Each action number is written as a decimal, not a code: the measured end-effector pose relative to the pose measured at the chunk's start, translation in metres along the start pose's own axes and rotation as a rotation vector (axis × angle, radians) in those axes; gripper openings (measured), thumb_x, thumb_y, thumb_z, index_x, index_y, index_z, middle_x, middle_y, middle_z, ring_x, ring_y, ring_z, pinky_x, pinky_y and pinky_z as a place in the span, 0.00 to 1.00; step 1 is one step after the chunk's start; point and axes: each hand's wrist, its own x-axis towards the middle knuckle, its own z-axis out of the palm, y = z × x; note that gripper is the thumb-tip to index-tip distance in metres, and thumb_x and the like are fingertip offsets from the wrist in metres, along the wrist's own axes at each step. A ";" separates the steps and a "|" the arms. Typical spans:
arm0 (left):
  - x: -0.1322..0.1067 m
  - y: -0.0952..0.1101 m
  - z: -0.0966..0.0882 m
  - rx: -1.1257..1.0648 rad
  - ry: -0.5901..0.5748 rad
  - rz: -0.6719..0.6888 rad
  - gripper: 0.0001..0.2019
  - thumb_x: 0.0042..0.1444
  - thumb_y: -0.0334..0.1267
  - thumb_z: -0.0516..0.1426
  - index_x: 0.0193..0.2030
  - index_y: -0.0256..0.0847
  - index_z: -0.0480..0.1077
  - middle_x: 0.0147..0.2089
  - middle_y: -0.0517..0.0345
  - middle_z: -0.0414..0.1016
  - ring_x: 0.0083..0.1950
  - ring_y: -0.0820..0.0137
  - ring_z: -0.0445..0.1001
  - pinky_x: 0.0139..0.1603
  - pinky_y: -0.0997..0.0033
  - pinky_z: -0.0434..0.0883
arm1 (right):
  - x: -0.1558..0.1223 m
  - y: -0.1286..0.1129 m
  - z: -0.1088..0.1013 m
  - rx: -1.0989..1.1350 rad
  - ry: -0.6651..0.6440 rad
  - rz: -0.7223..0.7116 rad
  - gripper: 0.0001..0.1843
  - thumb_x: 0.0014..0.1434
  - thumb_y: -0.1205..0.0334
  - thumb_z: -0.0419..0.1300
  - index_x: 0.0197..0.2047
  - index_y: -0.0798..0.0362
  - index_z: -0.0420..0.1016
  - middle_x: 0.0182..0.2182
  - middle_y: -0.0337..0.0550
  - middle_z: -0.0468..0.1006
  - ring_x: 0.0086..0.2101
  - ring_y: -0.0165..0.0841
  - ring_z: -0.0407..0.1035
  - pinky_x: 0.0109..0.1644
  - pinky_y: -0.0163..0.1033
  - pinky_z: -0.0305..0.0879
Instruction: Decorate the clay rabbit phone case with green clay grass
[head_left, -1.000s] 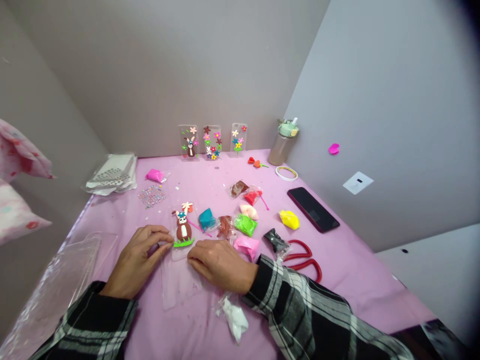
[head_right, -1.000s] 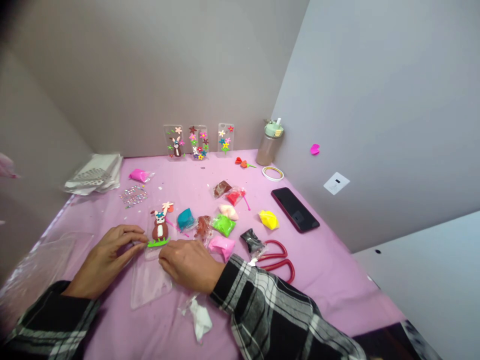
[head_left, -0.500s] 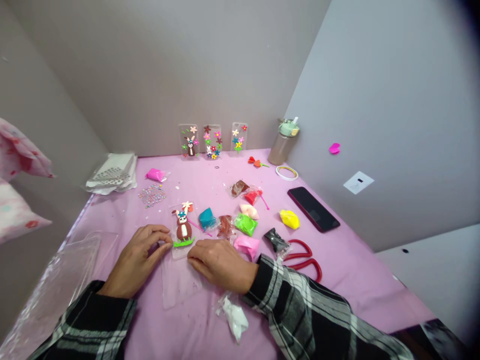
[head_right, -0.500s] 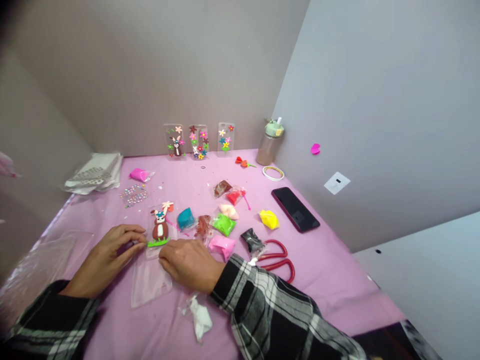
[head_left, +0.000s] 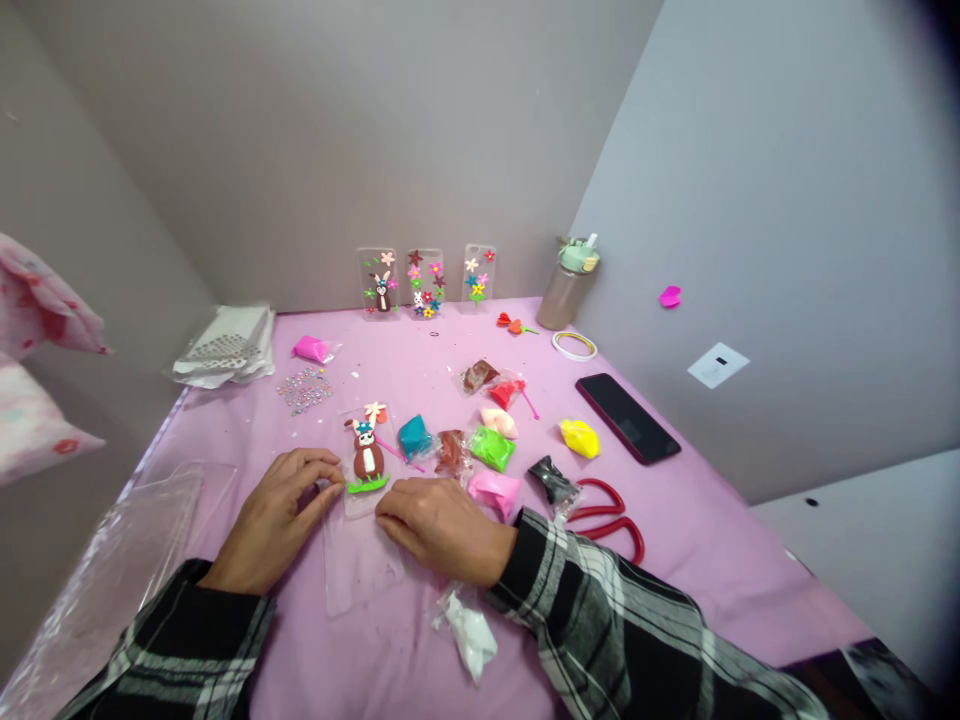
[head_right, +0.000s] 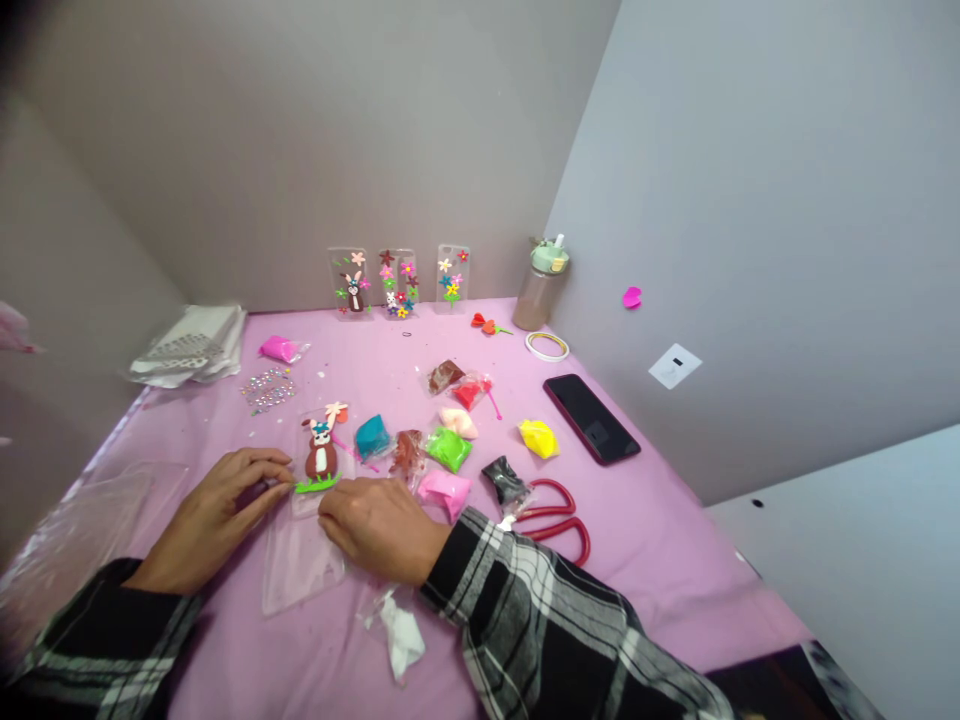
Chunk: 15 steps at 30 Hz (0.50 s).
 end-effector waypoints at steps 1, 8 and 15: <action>0.000 0.000 0.000 0.000 0.008 -0.004 0.10 0.65 0.48 0.56 0.39 0.47 0.75 0.48 0.53 0.76 0.54 0.56 0.71 0.56 0.57 0.66 | 0.000 0.000 0.000 -0.001 0.000 0.000 0.09 0.71 0.65 0.55 0.40 0.55 0.76 0.36 0.43 0.81 0.35 0.32 0.72 0.37 0.36 0.61; 0.000 0.005 0.002 -0.015 -0.007 -0.041 0.12 0.61 0.51 0.60 0.41 0.46 0.74 0.50 0.52 0.76 0.56 0.55 0.71 0.59 0.56 0.65 | 0.000 0.002 0.002 -0.013 0.000 -0.007 0.09 0.71 0.65 0.55 0.40 0.55 0.76 0.37 0.43 0.81 0.34 0.32 0.71 0.37 0.36 0.61; 0.000 0.006 0.001 -0.022 0.018 -0.175 0.16 0.56 0.55 0.61 0.40 0.45 0.72 0.44 0.53 0.76 0.49 0.56 0.73 0.53 0.59 0.67 | -0.001 0.000 0.000 -0.004 0.032 0.037 0.09 0.71 0.65 0.56 0.41 0.55 0.76 0.36 0.43 0.79 0.35 0.32 0.70 0.37 0.36 0.61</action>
